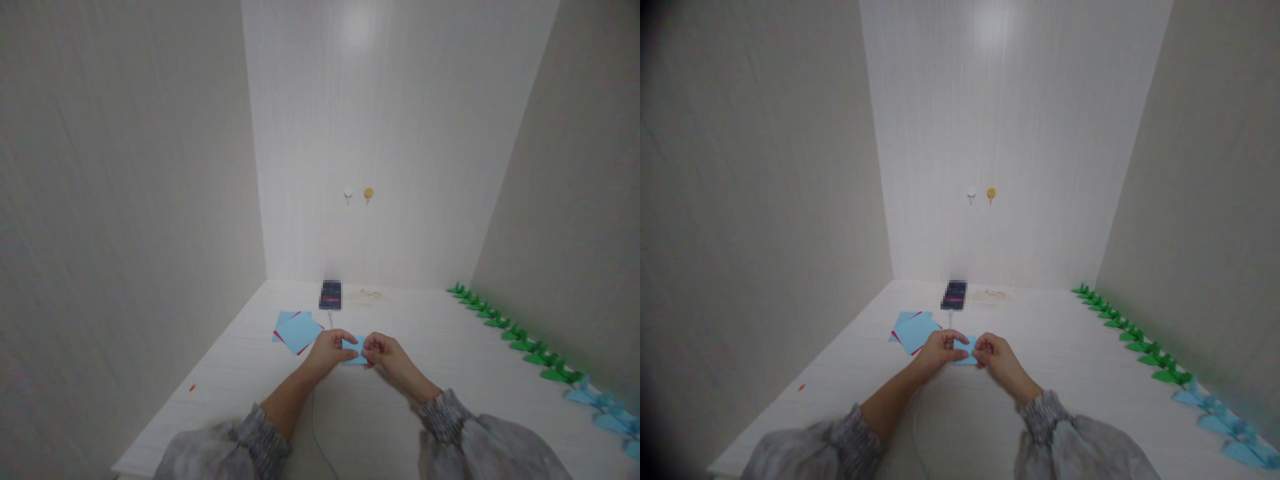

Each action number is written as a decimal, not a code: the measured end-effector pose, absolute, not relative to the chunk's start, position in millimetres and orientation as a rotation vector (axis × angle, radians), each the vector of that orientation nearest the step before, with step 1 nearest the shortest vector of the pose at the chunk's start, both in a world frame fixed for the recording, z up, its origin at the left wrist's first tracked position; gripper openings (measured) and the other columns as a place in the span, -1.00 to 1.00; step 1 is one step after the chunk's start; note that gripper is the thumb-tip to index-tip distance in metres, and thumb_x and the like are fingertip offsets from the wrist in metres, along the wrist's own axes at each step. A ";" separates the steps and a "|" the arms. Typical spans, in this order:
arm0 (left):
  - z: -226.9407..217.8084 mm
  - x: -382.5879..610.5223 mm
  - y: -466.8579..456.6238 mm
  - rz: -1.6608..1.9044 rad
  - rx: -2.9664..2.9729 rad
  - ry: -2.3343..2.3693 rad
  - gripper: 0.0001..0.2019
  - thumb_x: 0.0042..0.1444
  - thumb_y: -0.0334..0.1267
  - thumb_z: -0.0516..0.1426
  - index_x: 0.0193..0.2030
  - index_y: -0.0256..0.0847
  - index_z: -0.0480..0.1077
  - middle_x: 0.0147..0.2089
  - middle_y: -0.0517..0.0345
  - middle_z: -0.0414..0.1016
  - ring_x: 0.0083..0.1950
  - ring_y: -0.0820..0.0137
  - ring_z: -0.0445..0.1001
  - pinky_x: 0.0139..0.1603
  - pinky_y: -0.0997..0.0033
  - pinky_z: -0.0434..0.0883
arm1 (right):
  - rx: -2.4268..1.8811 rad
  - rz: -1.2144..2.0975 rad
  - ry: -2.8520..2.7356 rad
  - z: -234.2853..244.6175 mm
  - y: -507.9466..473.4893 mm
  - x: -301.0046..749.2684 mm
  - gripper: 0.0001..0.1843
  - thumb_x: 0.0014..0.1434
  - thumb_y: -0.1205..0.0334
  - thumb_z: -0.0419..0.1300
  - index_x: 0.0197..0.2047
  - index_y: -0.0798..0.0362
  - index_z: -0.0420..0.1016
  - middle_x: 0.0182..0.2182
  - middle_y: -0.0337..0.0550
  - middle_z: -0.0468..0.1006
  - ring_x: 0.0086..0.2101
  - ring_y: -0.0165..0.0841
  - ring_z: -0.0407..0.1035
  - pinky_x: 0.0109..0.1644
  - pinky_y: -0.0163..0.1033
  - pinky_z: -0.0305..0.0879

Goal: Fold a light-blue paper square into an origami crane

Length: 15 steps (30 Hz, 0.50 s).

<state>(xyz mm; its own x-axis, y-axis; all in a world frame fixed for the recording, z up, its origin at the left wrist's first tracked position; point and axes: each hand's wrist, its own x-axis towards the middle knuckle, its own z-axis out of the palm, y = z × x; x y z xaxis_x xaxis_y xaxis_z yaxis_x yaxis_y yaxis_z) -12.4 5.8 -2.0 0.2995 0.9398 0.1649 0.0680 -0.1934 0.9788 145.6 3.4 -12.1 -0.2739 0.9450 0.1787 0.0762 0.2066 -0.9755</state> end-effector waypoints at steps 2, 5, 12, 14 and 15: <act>-2.1 -12.7 5.7 1.051 1.557 0.968 -0.68 -0.39 -0.22 0.23 -0.42 -0.32 0.38 -0.76 0.43 -0.04 -0.69 0.66 -0.11 -0.65 0.57 -0.14 | -0.989 1.197 -1.580 -12.5 3.4 146.0 -0.77 -0.22 0.18 0.21 -0.58 0.13 0.25 -0.75 -0.39 0.27 -0.69 -0.54 0.19 -0.58 -0.40 0.14; -1.8 -13.2 5.4 1.039 1.577 0.980 -0.69 -0.37 -0.21 0.22 -0.41 -0.32 0.40 -0.76 0.43 -0.07 -0.69 0.66 -0.13 -0.65 0.56 -0.16 | -0.958 1.244 -1.561 -9.9 1.8 145.6 -0.77 -0.23 0.17 0.21 -0.57 0.12 0.24 -0.75 -0.41 0.26 -0.70 -0.54 0.18 -0.59 -0.40 0.14; -5.7 -13.2 6.4 1.082 1.588 0.932 -0.67 -0.37 -0.23 0.22 -0.37 -0.29 0.38 -0.75 0.43 -0.04 -0.68 0.66 -0.10 -0.64 0.57 -0.12 | -0.980 1.274 -1.560 -4.1 -0.6 145.0 -0.74 -0.28 0.16 0.23 -0.58 0.11 0.24 -0.76 -0.40 0.27 -0.71 -0.54 0.18 -0.60 -0.40 0.11; -7.7 -12.9 7.1 1.060 1.564 0.898 -0.69 -0.38 -0.23 0.22 -0.41 -0.30 0.36 -0.73 0.41 0.03 -0.68 0.66 -0.05 -0.64 0.58 -0.08 | -0.995 1.293 -1.563 -6.2 -0.1 145.4 -0.76 -0.27 0.17 0.22 -0.59 0.12 0.24 -0.77 -0.39 0.28 -0.71 -0.53 0.18 -0.60 -0.40 0.10; -8.6 -12.7 7.6 1.046 1.547 0.878 -0.70 -0.38 -0.23 0.22 -0.42 -0.30 0.35 -0.72 0.40 0.06 -0.68 0.66 -0.02 -0.64 0.58 -0.06 | -1.004 1.296 -1.563 -7.4 0.1 145.6 -0.77 -0.26 0.18 0.21 -0.59 0.12 0.24 -0.77 -0.39 0.28 -0.71 -0.53 0.18 -0.60 -0.40 0.09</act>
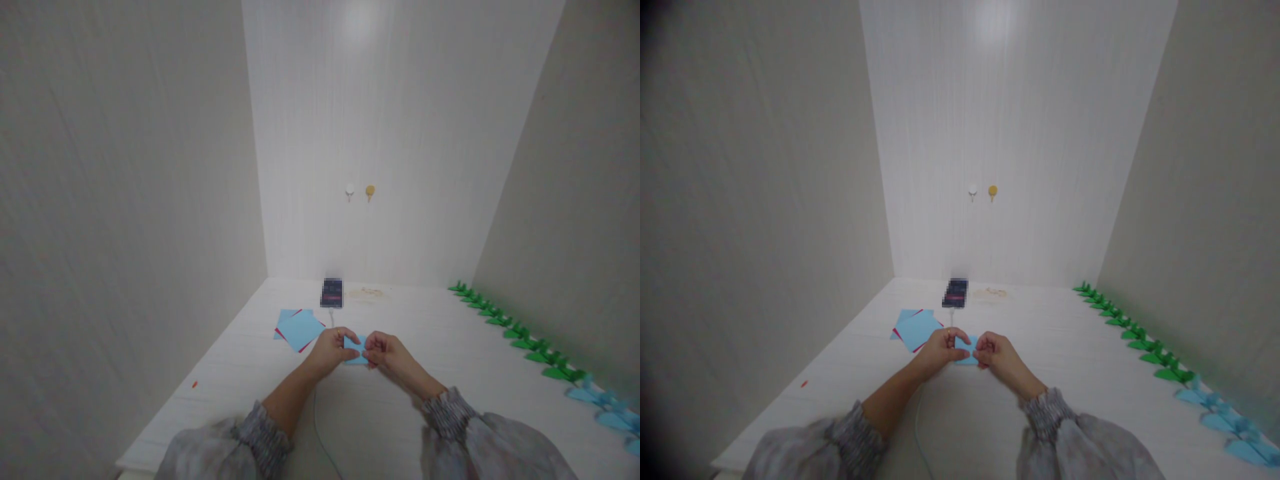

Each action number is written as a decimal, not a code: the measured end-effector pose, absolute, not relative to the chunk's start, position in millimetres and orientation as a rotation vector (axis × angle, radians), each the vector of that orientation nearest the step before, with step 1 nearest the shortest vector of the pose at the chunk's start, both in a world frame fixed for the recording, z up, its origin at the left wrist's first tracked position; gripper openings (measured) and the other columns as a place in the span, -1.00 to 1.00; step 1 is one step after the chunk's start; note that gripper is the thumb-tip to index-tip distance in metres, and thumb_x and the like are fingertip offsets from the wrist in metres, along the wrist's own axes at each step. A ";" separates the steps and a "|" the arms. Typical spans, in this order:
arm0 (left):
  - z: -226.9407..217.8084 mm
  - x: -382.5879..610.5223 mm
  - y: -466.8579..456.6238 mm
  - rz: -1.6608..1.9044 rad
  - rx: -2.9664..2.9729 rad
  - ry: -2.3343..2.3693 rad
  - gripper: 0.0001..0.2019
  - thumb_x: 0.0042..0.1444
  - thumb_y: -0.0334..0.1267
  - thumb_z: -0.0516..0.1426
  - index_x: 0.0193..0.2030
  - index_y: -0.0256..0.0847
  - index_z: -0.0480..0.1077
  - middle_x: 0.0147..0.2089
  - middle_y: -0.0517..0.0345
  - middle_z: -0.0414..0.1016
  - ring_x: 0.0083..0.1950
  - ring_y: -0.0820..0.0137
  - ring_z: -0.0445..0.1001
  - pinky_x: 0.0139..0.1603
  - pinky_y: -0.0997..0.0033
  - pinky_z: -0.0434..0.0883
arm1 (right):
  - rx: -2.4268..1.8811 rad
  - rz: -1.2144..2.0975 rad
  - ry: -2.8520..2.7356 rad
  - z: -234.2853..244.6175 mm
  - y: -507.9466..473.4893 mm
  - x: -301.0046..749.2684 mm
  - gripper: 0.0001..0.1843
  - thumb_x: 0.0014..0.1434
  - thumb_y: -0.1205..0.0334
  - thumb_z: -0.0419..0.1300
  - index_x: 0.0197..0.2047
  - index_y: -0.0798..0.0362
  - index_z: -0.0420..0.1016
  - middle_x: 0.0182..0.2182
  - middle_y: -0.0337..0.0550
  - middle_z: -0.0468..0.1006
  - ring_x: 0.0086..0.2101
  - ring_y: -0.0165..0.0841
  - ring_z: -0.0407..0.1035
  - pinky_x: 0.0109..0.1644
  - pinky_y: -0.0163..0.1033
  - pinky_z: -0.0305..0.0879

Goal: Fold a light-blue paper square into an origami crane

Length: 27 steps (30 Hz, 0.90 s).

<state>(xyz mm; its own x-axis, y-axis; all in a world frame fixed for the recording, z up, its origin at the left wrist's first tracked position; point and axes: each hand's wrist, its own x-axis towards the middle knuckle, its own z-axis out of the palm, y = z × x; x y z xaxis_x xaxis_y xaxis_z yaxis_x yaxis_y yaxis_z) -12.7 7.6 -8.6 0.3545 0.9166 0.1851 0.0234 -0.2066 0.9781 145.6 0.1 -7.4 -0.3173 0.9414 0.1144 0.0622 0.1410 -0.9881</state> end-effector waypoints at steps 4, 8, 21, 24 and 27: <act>-11.6 -11.5 9.4 1.039 1.555 0.858 -0.73 -0.39 -0.26 0.22 -0.48 -0.30 0.31 -0.70 0.39 0.09 -0.67 0.65 0.01 -0.64 0.60 -0.05 | -1.056 1.241 -1.583 -9.9 0.6 146.2 -0.82 -0.25 0.23 0.19 -0.62 0.12 0.26 -0.78 -0.38 0.29 -0.71 -0.53 0.17 -0.60 -0.41 0.06; -12.8 -10.2 10.6 1.051 1.645 0.916 -0.76 -0.38 -0.29 0.22 -0.49 -0.29 0.30 -0.71 0.41 0.03 -0.67 0.65 -0.03 -0.64 0.60 -0.08 | -1.125 1.150 -1.623 -10.3 1.2 146.9 -0.85 -0.20 0.23 0.14 -0.64 0.12 0.27 -0.79 -0.36 0.29 -0.72 -0.53 0.14 -0.62 -0.41 0.00; -12.5 -11.2 11.2 1.024 1.800 1.110 -0.80 -0.28 -0.20 0.14 -0.47 -0.25 0.45 -0.65 0.23 0.27 -0.57 0.52 0.15 -0.55 0.54 0.06 | -1.253 0.650 -1.888 -13.3 -0.2 145.4 -0.83 -0.03 0.27 -0.03 -0.60 0.08 0.24 -0.69 -0.27 0.32 -0.60 -0.44 0.18 -0.51 -0.36 0.05; -12.3 -12.8 11.7 1.044 1.819 1.121 -0.78 -0.28 -0.21 0.14 -0.43 -0.24 0.46 -0.58 0.20 0.33 -0.54 0.51 0.19 -0.53 0.54 0.09 | -1.216 0.744 -1.844 -13.2 -0.2 144.5 -0.86 -0.04 0.28 -0.02 -0.59 0.08 0.23 -0.68 -0.28 0.32 -0.60 -0.45 0.17 -0.52 -0.36 0.06; -12.0 -14.5 12.8 1.054 1.813 1.109 -0.76 -0.27 -0.23 0.14 -0.39 -0.26 0.45 -0.57 0.21 0.32 -0.57 0.54 0.15 -0.55 0.55 0.07 | -1.152 0.892 -1.738 -13.4 1.5 143.9 -0.89 -0.07 0.27 0.03 -0.58 0.09 0.23 -0.68 -0.29 0.32 -0.61 -0.46 0.19 -0.52 -0.36 0.09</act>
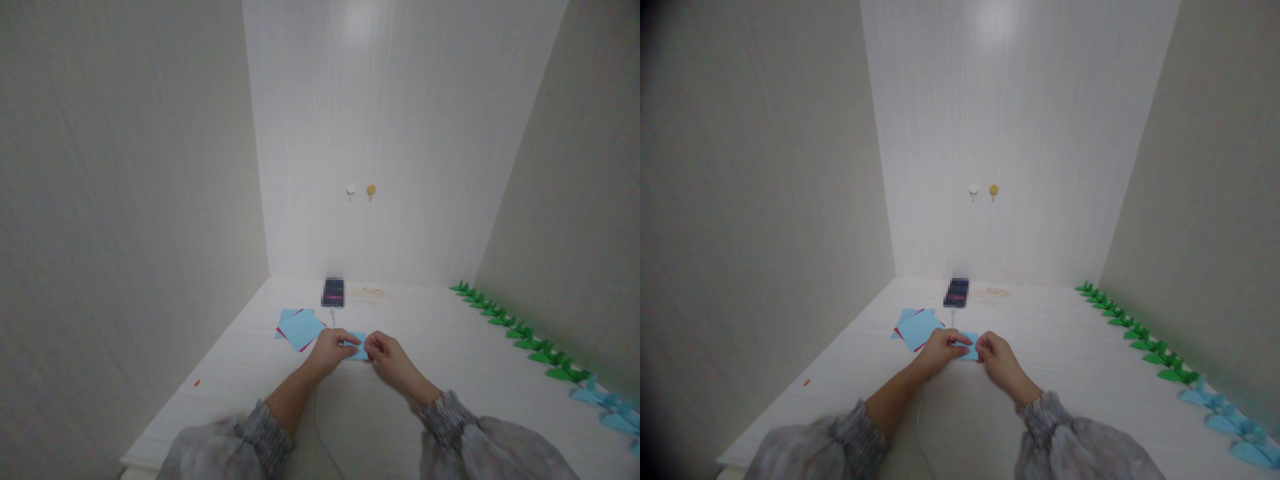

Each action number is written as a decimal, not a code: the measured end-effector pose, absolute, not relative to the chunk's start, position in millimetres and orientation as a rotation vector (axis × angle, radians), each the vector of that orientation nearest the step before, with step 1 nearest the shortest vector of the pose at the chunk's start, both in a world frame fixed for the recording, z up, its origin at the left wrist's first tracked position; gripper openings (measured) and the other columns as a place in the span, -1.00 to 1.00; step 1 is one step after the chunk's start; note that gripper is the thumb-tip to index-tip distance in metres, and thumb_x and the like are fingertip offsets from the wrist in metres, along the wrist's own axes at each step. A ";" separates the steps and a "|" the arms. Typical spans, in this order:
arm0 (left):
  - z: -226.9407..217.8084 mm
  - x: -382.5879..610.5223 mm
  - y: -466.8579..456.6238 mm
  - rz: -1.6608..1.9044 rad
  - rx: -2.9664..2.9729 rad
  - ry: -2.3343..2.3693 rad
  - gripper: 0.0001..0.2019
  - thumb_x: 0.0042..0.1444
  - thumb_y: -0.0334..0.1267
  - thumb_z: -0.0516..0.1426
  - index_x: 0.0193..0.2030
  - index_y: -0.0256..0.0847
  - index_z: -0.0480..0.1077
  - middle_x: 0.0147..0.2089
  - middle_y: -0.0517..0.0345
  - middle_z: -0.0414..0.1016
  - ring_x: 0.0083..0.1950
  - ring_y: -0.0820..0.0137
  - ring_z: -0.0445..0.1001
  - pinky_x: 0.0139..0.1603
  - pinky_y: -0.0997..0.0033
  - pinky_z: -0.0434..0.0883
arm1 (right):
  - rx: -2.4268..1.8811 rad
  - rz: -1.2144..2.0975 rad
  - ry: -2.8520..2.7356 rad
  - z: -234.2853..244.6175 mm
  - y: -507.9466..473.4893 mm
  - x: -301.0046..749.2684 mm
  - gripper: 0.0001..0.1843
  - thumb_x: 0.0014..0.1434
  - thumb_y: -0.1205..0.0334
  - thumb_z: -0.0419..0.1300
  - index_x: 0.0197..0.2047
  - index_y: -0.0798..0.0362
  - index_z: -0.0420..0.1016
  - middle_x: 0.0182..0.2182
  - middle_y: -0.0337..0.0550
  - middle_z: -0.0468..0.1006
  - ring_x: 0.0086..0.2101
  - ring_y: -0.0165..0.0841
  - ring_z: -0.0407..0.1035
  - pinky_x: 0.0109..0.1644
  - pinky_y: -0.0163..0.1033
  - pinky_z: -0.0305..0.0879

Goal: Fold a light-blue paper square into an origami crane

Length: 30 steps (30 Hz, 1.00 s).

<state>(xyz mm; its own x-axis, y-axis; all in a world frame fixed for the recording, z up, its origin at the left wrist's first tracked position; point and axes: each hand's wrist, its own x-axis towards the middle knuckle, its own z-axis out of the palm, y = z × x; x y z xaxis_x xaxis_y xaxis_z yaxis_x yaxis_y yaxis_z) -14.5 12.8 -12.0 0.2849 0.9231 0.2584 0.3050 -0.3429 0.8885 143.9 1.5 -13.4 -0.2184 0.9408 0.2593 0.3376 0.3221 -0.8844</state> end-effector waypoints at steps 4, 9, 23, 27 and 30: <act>-11.4 -14.2 13.8 1.056 1.714 1.085 -0.72 -0.29 -0.24 0.16 -0.36 -0.30 0.44 -0.69 0.32 0.15 -0.65 0.62 -0.01 -0.62 0.57 -0.04 | -1.007 1.126 -1.548 -11.6 2.8 142.5 -0.84 -0.14 0.20 0.12 -0.53 0.09 0.21 -0.69 -0.33 0.30 -0.62 -0.47 0.22 -0.49 -0.34 0.16; -6.4 -11.9 9.4 1.030 1.548 1.022 -0.67 -0.36 -0.25 0.21 -0.36 -0.33 0.43 -0.76 0.40 0.01 -0.69 0.66 -0.09 -0.64 0.58 -0.10 | -0.890 1.327 -1.384 -7.0 -1.2 141.4 -0.72 -0.20 0.15 0.19 -0.43 0.07 0.20 -0.66 -0.35 0.33 -0.61 -0.47 0.25 -0.47 -0.31 0.19; -5.4 -10.1 8.3 1.062 1.507 0.990 -0.66 -0.36 -0.27 0.21 -0.33 -0.32 0.40 -0.74 0.39 0.06 -0.69 0.66 -0.03 -0.64 0.59 -0.03 | -0.837 1.268 -1.384 -7.6 1.5 141.3 -0.66 -0.21 0.19 0.20 -0.41 0.03 0.09 -0.70 -0.43 0.25 -0.66 -0.51 0.19 -0.54 -0.33 0.16; -6.7 -10.4 8.5 1.082 1.521 0.972 -0.70 -0.37 -0.29 0.22 -0.39 -0.31 0.39 -0.75 0.41 0.04 -0.69 0.66 -0.02 -0.65 0.60 -0.03 | -0.853 1.304 -1.405 -11.6 2.6 140.8 -0.66 -0.20 0.22 0.19 -0.38 0.03 0.09 -0.71 -0.45 0.23 -0.66 -0.52 0.19 -0.51 -0.32 0.18; -9.0 -8.7 10.2 1.069 1.453 0.865 -0.70 -0.38 -0.31 0.22 -0.40 -0.30 0.33 -0.67 0.34 0.21 -0.65 0.61 0.14 -0.61 0.59 0.09 | -0.849 1.343 -1.414 -15.5 4.7 140.8 -0.64 -0.21 0.25 0.20 -0.36 0.03 0.09 -0.71 -0.46 0.23 -0.65 -0.51 0.20 -0.50 -0.32 0.18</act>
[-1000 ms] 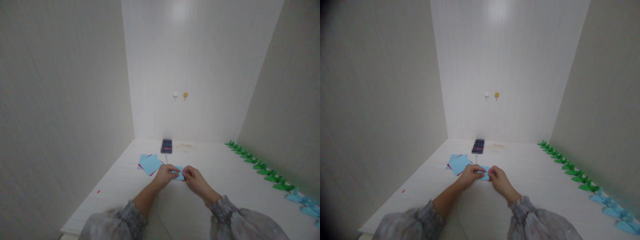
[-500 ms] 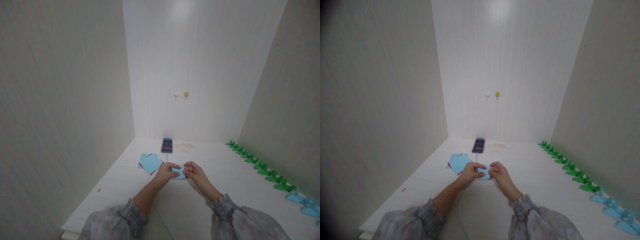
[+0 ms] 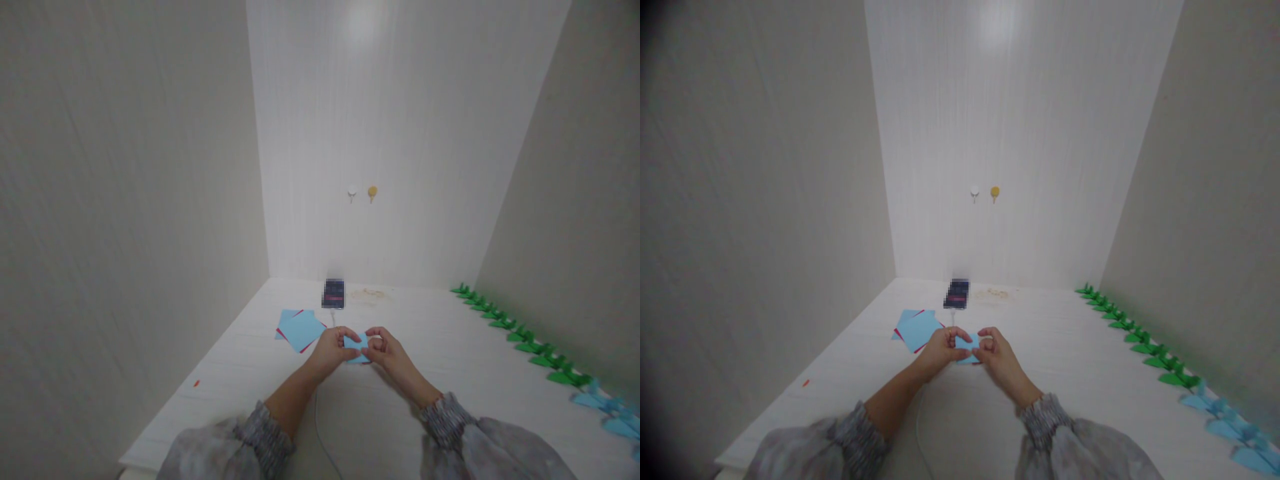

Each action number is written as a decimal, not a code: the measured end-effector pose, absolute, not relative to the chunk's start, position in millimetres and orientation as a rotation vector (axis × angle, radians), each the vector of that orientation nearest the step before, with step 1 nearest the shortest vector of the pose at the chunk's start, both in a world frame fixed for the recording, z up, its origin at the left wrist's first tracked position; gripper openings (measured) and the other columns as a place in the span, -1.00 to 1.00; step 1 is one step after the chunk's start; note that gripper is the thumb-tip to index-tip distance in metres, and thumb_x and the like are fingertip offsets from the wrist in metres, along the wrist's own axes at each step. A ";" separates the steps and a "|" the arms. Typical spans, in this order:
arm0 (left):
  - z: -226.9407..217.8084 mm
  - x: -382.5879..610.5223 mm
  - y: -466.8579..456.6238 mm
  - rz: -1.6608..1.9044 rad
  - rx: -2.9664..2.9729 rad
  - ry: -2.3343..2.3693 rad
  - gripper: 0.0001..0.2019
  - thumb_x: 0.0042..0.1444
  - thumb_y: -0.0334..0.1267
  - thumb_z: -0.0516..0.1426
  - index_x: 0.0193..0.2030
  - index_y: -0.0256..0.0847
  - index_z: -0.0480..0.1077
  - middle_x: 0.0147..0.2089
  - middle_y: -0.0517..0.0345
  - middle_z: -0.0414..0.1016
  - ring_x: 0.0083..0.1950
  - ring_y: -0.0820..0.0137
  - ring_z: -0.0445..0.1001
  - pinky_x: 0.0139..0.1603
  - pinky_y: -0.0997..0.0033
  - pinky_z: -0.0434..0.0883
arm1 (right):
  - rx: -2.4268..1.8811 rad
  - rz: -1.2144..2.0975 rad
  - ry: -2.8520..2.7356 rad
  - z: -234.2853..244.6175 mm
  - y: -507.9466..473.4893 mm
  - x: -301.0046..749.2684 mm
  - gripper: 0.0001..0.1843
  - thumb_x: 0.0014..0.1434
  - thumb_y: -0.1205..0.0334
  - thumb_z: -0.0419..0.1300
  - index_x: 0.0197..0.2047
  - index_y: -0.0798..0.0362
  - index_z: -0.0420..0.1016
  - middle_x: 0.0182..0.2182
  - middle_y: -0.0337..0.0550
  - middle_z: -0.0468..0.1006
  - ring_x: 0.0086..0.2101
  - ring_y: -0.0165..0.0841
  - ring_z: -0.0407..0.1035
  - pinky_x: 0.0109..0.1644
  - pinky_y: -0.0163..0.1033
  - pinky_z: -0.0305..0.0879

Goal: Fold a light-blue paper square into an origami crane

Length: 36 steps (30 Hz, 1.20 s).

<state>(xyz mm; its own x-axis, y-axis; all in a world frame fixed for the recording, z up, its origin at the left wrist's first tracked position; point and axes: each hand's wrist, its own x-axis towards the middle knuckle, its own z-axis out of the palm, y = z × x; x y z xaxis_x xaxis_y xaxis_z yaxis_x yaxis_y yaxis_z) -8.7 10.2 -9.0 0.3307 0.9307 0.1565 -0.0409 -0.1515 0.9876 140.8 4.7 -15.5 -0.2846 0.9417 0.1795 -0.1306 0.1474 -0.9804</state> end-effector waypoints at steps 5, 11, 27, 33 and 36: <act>-12.0 -7.4 12.2 1.055 1.401 0.731 -0.60 -0.43 -0.38 0.24 -0.36 -0.26 0.22 -0.54 0.28 0.32 -0.55 0.54 0.30 -0.53 0.56 0.20 | -0.865 1.273 -1.410 -16.0 5.5 142.8 -0.63 -0.24 0.29 0.20 -0.35 0.02 0.10 -0.73 -0.47 0.21 -0.67 -0.53 0.17 -0.57 -0.39 0.08; -12.4 -10.1 10.4 1.076 1.380 0.678 -0.51 -0.42 -0.40 0.24 -0.29 -0.20 0.11 -0.55 0.33 0.28 -0.51 0.50 0.34 -0.53 0.58 0.22 | -0.846 1.285 -1.390 -7.9 -1.0 142.0 -0.64 -0.22 0.27 0.20 -0.36 0.02 0.10 -0.73 -0.48 0.21 -0.68 -0.53 0.16 -0.54 -0.37 0.13; -14.9 -8.5 10.5 0.938 1.342 0.680 -0.46 -0.43 -0.47 0.24 -0.29 -0.20 0.04 -0.53 0.34 0.28 -0.51 0.52 0.34 -0.53 0.55 0.25 | -0.914 1.250 -1.428 -9.1 -0.4 143.7 -0.73 -0.21 0.21 0.20 -0.41 0.05 0.21 -0.65 -0.36 0.29 -0.63 -0.51 0.17 -0.57 -0.38 0.05; -9.1 -9.6 5.7 0.920 1.297 0.613 -0.47 -0.44 -0.50 0.23 -0.30 -0.20 0.05 -0.49 0.31 0.28 -0.49 0.54 0.33 -0.53 0.57 0.24 | -0.935 1.219 -1.384 -7.7 -0.5 144.4 -0.70 -0.25 0.20 0.22 -0.41 0.05 0.22 -0.71 -0.41 0.23 -0.66 -0.52 0.15 -0.57 -0.37 0.06; -9.9 -9.4 4.8 0.919 1.287 0.609 -0.47 -0.44 -0.51 0.23 -0.31 -0.20 0.06 -0.45 0.29 0.29 -0.47 0.54 0.33 -0.52 0.56 0.25 | -0.947 1.208 -1.378 -8.3 0.8 146.5 -0.70 -0.25 0.22 0.23 -0.41 0.05 0.21 -0.71 -0.42 0.22 -0.67 -0.53 0.13 -0.57 -0.38 0.06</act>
<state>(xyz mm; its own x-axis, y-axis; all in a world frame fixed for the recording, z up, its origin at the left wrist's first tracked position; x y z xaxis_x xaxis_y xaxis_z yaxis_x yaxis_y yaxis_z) -9.4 4.8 -9.9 0.5243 0.8449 0.1059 -0.2315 0.0218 0.9726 146.5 0.8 -8.3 -0.1619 0.9678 0.1929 -0.0644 0.1847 -0.9807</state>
